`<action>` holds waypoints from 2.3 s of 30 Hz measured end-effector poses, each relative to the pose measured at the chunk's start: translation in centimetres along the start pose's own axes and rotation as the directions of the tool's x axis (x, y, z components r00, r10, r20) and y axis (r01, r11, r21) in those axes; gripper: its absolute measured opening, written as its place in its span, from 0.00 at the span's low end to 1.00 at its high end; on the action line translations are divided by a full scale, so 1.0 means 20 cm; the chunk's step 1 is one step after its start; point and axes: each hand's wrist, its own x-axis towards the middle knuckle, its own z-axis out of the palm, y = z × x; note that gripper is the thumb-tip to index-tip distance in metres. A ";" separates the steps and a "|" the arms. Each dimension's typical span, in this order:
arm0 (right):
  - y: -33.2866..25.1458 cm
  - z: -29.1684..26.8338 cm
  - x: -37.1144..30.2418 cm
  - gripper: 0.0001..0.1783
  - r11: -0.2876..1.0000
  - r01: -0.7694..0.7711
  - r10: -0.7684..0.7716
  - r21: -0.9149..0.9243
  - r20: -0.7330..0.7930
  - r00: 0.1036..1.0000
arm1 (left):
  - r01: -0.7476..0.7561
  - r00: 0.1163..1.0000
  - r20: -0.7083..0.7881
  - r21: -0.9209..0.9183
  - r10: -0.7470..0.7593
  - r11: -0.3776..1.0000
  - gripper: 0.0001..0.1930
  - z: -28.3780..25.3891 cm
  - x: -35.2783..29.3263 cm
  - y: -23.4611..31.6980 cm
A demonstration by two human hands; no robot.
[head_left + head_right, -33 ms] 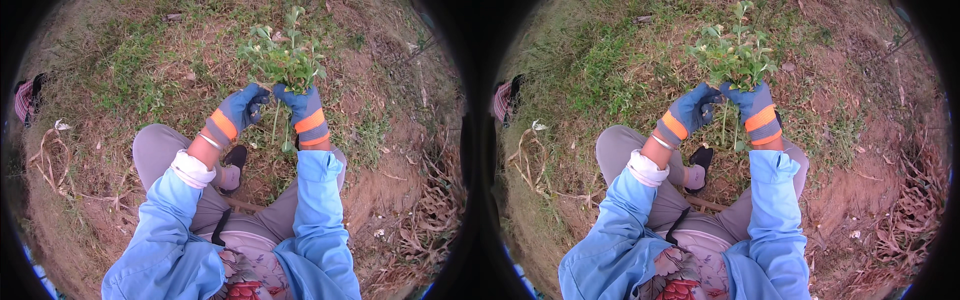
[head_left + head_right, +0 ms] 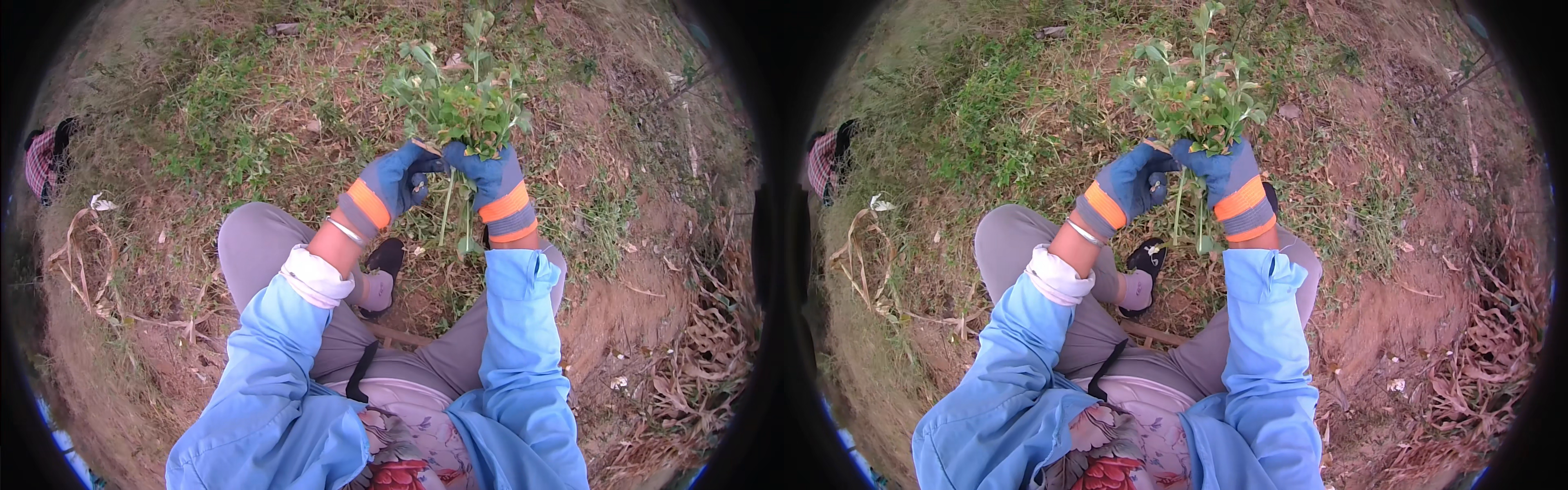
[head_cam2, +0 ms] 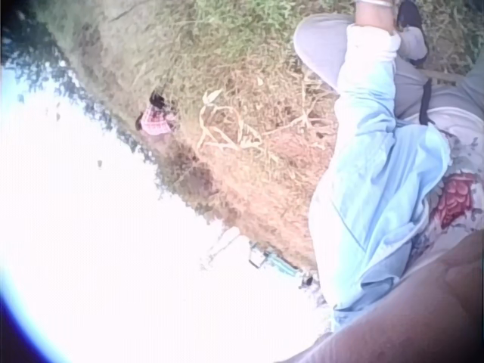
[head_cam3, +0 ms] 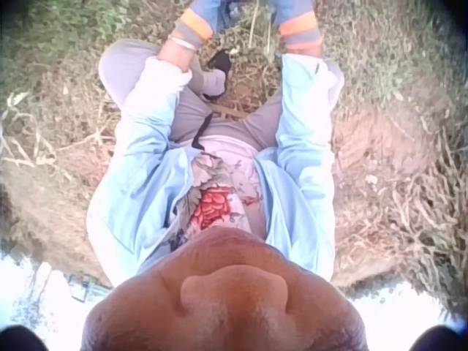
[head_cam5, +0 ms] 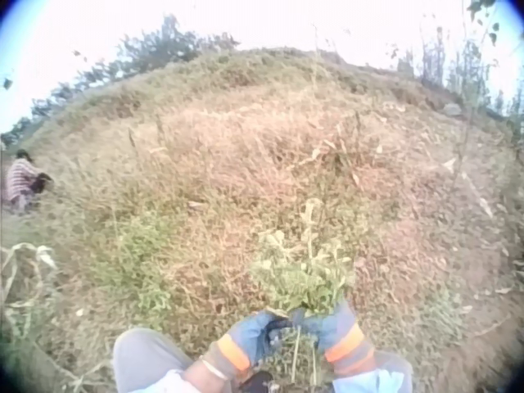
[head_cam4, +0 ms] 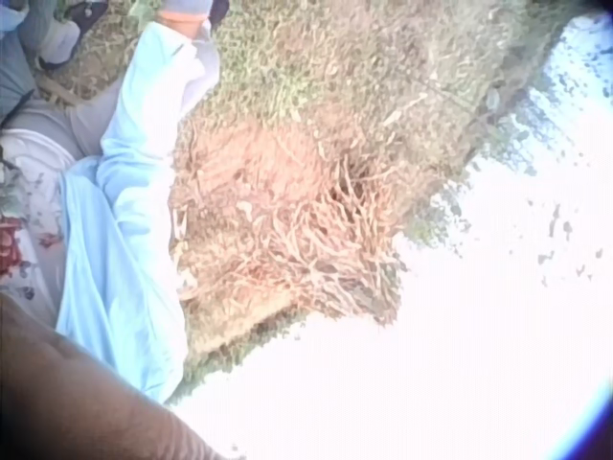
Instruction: The person sits on the ground and pulls weeds from the soil by hand. They gather the uprooted plants into a bundle held in their left hand while continuing to pull more weeds with their right hand.
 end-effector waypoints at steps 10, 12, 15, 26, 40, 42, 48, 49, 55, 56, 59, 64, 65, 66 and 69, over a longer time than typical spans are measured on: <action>0.01 0.02 -0.02 0.12 0.982 -0.142 0.135 0.129 0.061 0.989 | -0.137 0.989 -0.001 -0.426 0.151 0.894 0.08 -0.03 0.02 -0.02; 0.00 0.03 -0.02 0.12 0.977 -0.136 0.139 0.165 -0.009 0.990 | -0.136 0.981 0.061 -0.459 0.184 0.878 0.08 -0.05 0.03 0.00; 0.05 0.01 -0.01 0.12 0.975 -0.129 0.145 0.181 -0.076 0.987 | -0.179 0.961 0.111 -0.450 0.253 0.875 0.08 -0.02 0.02 0.02; 0.06 0.05 0.00 0.12 0.949 -0.135 0.220 0.286 -0.290 0.931 | -0.481 0.875 -0.047 -0.200 0.482 0.854 0.02 0.03 -0.01 0.01; 0.02 -0.09 0.02 0.18 0.960 -0.110 0.214 0.258 -0.421 0.882 | -0.579 0.809 -0.060 0.095 0.585 0.810 0.05 -0.09 0.03 0.03; 0.01 -0.11 0.03 0.17 0.970 -0.112 0.202 0.214 -0.469 0.860 | -0.549 0.816 -0.070 0.221 0.574 0.806 0.06 -0.08 0.03 0.03; 0.00 -0.16 0.04 0.15 0.985 -0.076 0.141 0.154 -0.477 0.868 | -0.391 0.886 -0.035 0.480 0.463 0.785 0.06 -0.04 0.00 0.02; 0.01 -0.16 0.04 0.15 0.982 -0.100 0.164 0.159 -0.462 0.872 | -0.394 0.889 -0.005 0.501 0.458 0.770 0.06 -0.03 0.01 0.00; 0.06 -0.08 0.04 0.14 0.968 -0.070 0.167 0.241 -0.409 0.897 | -0.310 0.930 0.074 0.688 0.361 0.656 0.06 -0.01 0.01 -0.07; 0.06 -0.07 0.05 0.15 0.969 -0.105 0.188 0.225 -0.387 0.903 | -0.309 0.931 0.089 0.711 0.355 0.632 0.05 0.00 0.01 -0.08; 0.08 -0.05 0.05 0.17 0.969 -0.063 0.141 0.238 -0.326 0.935 | -0.274 0.942 0.100 0.776 0.319 0.568 0.05 0.00 0.02 -0.10; 0.05 -0.01 0.04 0.16 0.950 -0.061 0.139 0.307 -0.239 0.961 | -0.188 0.972 0.073 0.817 0.225 0.545 0.08 0.02 0.00 -0.12; 0.05 -0.01 0.03 0.17 0.951 -0.074 0.146 0.301 -0.224 0.964 | -0.197 0.970 0.090 0.832 0.224 0.519 0.08 0.03 -0.01 -0.11; 0.05 -0.01 0.03 0.17 0.956 -0.072 0.137 0.285 -0.215 0.967 | -0.207 0.969 0.108 0.846 0.223 0.492 0.08 0.04 -0.01 -0.11; 0.08 -0.01 0.03 0.17 0.962 -0.085 0.138 0.258 -0.195 0.971 | -0.231 0.964 0.155 0.893 0.217 0.385 0.09 0.04 -0.01 -0.11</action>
